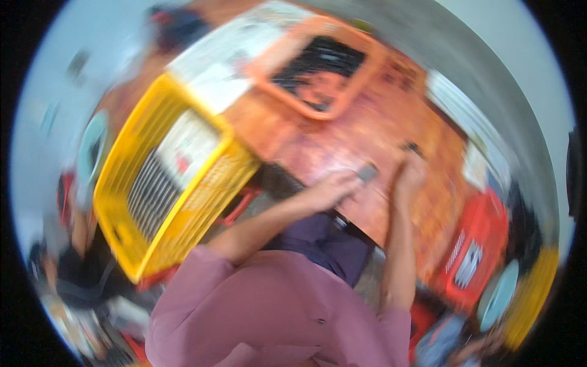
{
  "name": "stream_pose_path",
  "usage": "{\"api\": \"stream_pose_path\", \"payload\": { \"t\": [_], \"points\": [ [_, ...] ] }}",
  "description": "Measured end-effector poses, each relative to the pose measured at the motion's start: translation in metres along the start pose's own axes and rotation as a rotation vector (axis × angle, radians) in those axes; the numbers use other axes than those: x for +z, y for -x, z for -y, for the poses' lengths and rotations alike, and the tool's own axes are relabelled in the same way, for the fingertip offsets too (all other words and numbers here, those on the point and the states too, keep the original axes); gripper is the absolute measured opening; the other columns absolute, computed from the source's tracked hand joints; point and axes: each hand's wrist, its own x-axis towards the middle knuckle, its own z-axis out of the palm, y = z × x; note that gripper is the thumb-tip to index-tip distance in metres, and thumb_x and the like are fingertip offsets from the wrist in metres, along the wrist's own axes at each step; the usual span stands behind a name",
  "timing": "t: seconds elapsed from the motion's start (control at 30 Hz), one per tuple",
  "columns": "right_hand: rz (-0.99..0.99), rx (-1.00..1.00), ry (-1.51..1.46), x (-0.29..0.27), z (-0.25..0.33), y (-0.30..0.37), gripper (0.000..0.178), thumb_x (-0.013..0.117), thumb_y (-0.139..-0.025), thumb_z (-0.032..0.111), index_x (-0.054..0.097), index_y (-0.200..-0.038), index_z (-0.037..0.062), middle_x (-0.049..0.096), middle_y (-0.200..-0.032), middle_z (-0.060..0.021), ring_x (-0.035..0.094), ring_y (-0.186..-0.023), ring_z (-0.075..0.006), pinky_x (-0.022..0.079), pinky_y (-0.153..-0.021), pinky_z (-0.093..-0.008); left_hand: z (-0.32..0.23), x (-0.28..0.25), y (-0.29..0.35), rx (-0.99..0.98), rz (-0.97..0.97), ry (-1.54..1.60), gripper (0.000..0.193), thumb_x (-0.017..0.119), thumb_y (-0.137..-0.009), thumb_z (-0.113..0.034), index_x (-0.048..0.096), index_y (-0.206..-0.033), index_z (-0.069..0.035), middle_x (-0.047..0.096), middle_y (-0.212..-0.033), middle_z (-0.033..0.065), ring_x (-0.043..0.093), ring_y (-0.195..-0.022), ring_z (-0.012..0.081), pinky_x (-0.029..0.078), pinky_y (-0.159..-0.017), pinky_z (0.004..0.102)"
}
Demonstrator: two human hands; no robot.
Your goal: The person repeatedly picks up small black cylindrical parts and inserts them into a larger metal cylinder held in the left hand. After each insertion, the person places the assembled unit into a yellow basket. The process is repeated multiple times throughout the clip.
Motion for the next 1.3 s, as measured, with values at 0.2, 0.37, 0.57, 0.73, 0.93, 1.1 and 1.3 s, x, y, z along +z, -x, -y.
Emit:
{"api": "stream_pose_path", "payload": {
  "t": [0.2, 0.37, 0.57, 0.73, 0.93, 1.1, 1.3],
  "points": [
    [0.182, 0.049, -0.073, -0.018, -0.029, -0.008, 0.034, 0.052, -0.109, 0.026, 0.065, -0.100, -0.0032, 0.057, -0.087, -0.0022, 0.050, -0.080, -0.0145, 0.042, -0.071, -0.0294, 0.020, -0.028, 0.066, 0.256, -0.236, -0.205, 0.038, 0.051, -0.108, -0.035, 0.058, -0.097, 0.000, 0.058, -0.074, 0.0069, 0.055, -0.072, 0.0188, 0.047, -0.068, 0.0394],
    [0.206, 0.019, 0.076, -0.024, -0.049, -0.022, 0.038, 0.052, -0.110, 0.031, 0.059, -0.101, -0.0054, 0.055, -0.090, -0.0059, 0.049, -0.084, -0.0197, 0.044, -0.078, -0.0358, 0.011, -0.053, 0.114, 0.266, -0.371, -0.194, 0.036, 0.050, -0.109, -0.033, 0.058, -0.098, 0.000, 0.058, -0.075, 0.0091, 0.055, -0.072, 0.0205, 0.047, -0.068, 0.0398],
    [0.200, -0.210, 0.211, -0.028, -0.063, -0.034, 0.043, 0.054, -0.110, 0.034, 0.048, -0.080, 0.0040, 0.037, -0.077, 0.0017, 0.036, -0.073, -0.0143, 0.035, -0.065, -0.0332, -0.024, -0.089, 0.171, 0.231, -0.471, -0.061, 0.029, 0.057, -0.108, -0.032, 0.062, -0.113, -0.005, 0.059, -0.079, 0.0018, 0.055, -0.074, 0.0138, 0.048, -0.068, 0.0336],
    [0.180, -0.151, 0.261, -0.023, -0.045, -0.025, 0.038, 0.054, -0.110, 0.029, 0.057, -0.088, -0.0008, 0.044, -0.079, -0.0013, 0.039, -0.072, -0.0169, 0.040, -0.066, -0.0339, -0.047, -0.145, 0.241, 0.489, -0.816, -0.399, 0.033, 0.084, -0.085, -0.015, 0.067, -0.111, -0.004, 0.064, -0.100, 0.0017, 0.061, -0.103, 0.0158, 0.048, -0.094, 0.0336],
    [0.142, 0.041, 0.138, -0.013, -0.043, -0.021, 0.041, 0.057, -0.109, 0.034, 0.053, -0.083, 0.0027, 0.042, -0.076, 0.0008, 0.040, -0.072, -0.0148, 0.037, -0.066, -0.0333, -0.057, -0.242, 0.299, 0.278, -1.106, -0.513, 0.066, 0.084, -0.082, -0.022, 0.052, -0.136, -0.003, 0.066, -0.094, 0.0103, 0.066, -0.084, 0.0186, 0.054, -0.074, 0.0357],
    [0.167, -0.163, 0.351, -0.021, -0.049, -0.030, 0.040, 0.057, -0.108, 0.032, 0.065, -0.102, -0.0065, 0.058, -0.089, -0.0062, 0.051, -0.081, -0.0189, 0.046, -0.076, -0.0347, -0.010, -0.298, 0.310, -0.102, -1.107, -0.736, 0.048, 0.087, -0.080, -0.020, 0.054, -0.110, -0.003, 0.063, -0.100, 0.0116, 0.061, -0.088, 0.0204, 0.051, -0.078, 0.0342],
    [0.218, -0.083, 0.484, -0.030, -0.055, -0.039, 0.044, 0.056, -0.109, 0.030, 0.067, -0.128, -0.0082, 0.070, -0.119, -0.0237, 0.065, -0.103, -0.0306, 0.051, -0.092, -0.0400, 0.072, -0.315, 0.311, -0.089, -0.927, -0.926, 0.033, 0.084, -0.082, -0.018, 0.059, -0.097, -0.003, 0.064, -0.095, 0.0123, 0.062, -0.084, 0.0277, 0.052, -0.078, 0.0381]
  ]
}}
